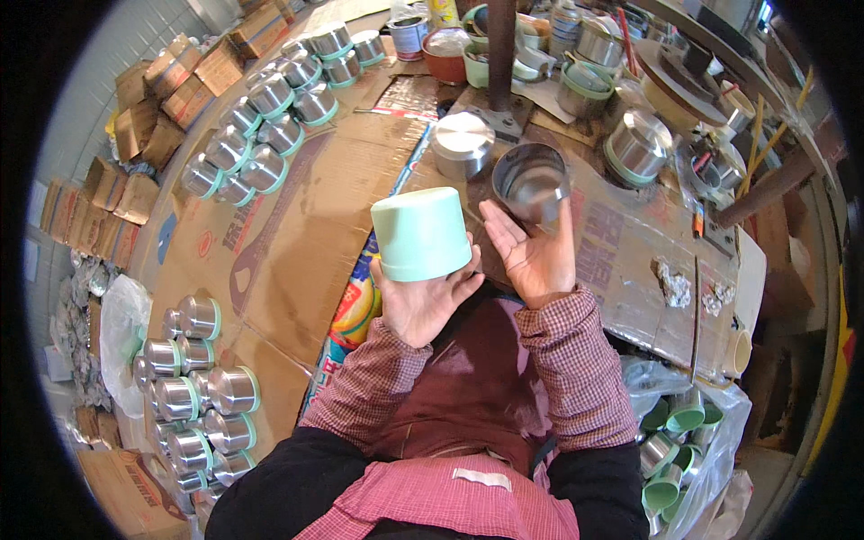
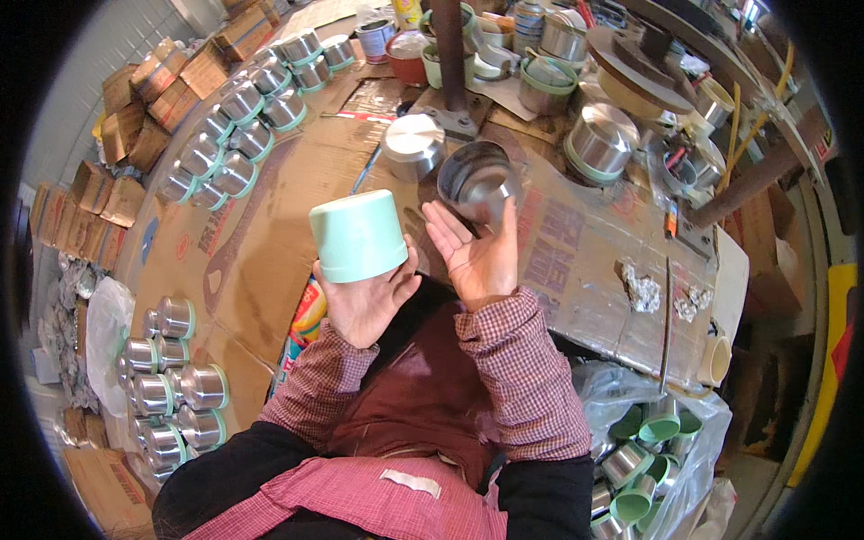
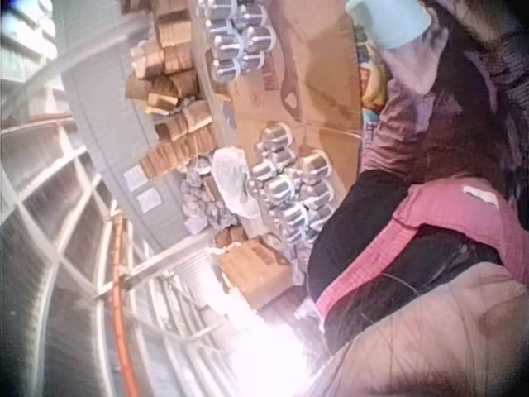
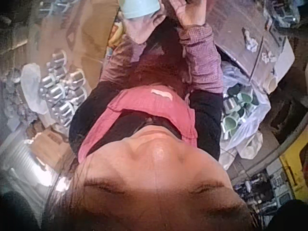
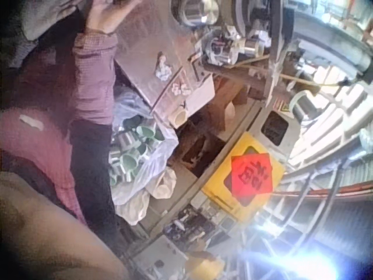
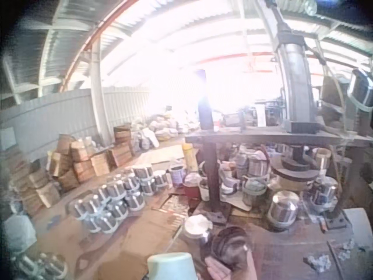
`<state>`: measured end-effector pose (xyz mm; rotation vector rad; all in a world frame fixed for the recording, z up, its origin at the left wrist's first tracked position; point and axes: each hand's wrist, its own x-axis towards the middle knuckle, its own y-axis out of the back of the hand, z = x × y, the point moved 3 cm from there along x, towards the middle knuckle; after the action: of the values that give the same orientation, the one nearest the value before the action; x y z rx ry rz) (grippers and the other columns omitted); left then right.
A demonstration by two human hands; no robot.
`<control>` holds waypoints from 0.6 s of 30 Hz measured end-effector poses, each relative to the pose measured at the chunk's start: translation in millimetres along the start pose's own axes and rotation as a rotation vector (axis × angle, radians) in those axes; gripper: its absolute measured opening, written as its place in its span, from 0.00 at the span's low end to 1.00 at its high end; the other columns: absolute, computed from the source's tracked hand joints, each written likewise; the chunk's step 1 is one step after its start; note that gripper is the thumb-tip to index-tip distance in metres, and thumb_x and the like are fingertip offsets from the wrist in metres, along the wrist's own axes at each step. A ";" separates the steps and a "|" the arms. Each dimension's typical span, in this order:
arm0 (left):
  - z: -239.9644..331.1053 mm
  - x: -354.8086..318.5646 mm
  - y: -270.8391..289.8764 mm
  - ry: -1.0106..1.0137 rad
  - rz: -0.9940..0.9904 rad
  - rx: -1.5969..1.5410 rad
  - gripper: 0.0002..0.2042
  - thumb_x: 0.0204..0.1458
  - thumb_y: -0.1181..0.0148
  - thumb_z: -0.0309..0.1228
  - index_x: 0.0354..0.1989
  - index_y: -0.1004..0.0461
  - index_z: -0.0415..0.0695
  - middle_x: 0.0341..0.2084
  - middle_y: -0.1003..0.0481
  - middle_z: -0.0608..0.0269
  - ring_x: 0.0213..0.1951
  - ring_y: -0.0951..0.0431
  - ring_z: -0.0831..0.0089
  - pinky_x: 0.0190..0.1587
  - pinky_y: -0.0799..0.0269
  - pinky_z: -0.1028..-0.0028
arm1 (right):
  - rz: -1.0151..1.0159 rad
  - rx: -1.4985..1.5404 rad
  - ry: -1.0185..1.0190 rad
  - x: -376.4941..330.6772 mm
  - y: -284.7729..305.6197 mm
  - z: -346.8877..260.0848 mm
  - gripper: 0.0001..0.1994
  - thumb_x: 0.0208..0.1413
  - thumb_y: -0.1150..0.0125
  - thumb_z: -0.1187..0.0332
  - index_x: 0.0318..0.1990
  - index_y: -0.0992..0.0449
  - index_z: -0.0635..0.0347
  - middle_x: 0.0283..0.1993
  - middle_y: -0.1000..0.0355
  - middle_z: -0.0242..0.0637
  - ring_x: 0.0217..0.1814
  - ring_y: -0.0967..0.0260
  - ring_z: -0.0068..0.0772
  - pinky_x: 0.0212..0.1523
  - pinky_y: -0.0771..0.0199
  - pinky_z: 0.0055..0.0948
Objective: The person repeatedly picks up metal cups and green plastic rings, presses the rings onto the cup rims, and places the assembled units on a cardboard sheet. The person occasionally separates a ring from a cup and reassembles it. The workspace contains stacks of finished units and a plastic bag of loose rings.
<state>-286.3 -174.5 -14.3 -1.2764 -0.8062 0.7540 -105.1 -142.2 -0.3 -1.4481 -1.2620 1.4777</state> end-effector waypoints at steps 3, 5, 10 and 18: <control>43.3 8.7 3.5 -0.143 0.033 0.401 0.51 0.50 0.33 0.62 0.75 0.47 0.45 0.71 0.41 0.51 0.72 0.40 0.49 0.71 0.38 0.51 | -0.030 -0.092 -0.016 7.6 1.4 0.8 0.46 0.69 0.45 0.47 0.74 0.67 0.66 0.69 0.42 0.72 0.70 0.36 0.65 0.65 0.24 0.49; 81.1 25.0 7.3 -0.319 0.124 0.705 0.52 0.50 0.35 0.64 0.76 0.49 0.46 0.70 0.38 0.53 0.71 0.38 0.52 0.72 0.39 0.53 | 0.024 -0.097 -0.033 3.1 2.6 -2.8 0.39 0.72 0.48 0.54 0.75 0.64 0.66 0.73 0.47 0.70 0.73 0.38 0.62 0.69 0.28 0.49; 184.5 111.5 12.7 -0.671 0.146 1.054 0.43 0.55 0.33 0.36 0.76 0.53 0.47 0.68 0.39 0.49 0.69 0.36 0.53 0.72 0.43 0.51 | 0.003 -0.629 0.133 -33.7 -9.0 -11.0 0.20 0.69 0.44 0.66 0.64 0.32 0.67 0.45 0.25 0.42 0.46 0.23 0.35 0.45 0.21 0.27; 262.5 275.5 67.6 -0.969 0.530 1.725 0.56 0.38 0.22 0.29 0.75 0.55 0.45 0.66 0.41 0.42 0.66 0.37 0.50 0.70 0.42 0.57 | 0.096 -1.225 0.778 -64.9 -19.9 -38.7 0.09 0.69 0.44 0.73 0.52 0.23 0.65 0.34 0.28 0.30 0.34 0.31 0.19 0.36 0.30 0.20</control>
<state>-368.8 202.9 -26.5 0.5734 -0.2120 1.9203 -61.7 -191.8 41.7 -2.4836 -1.5815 -0.0892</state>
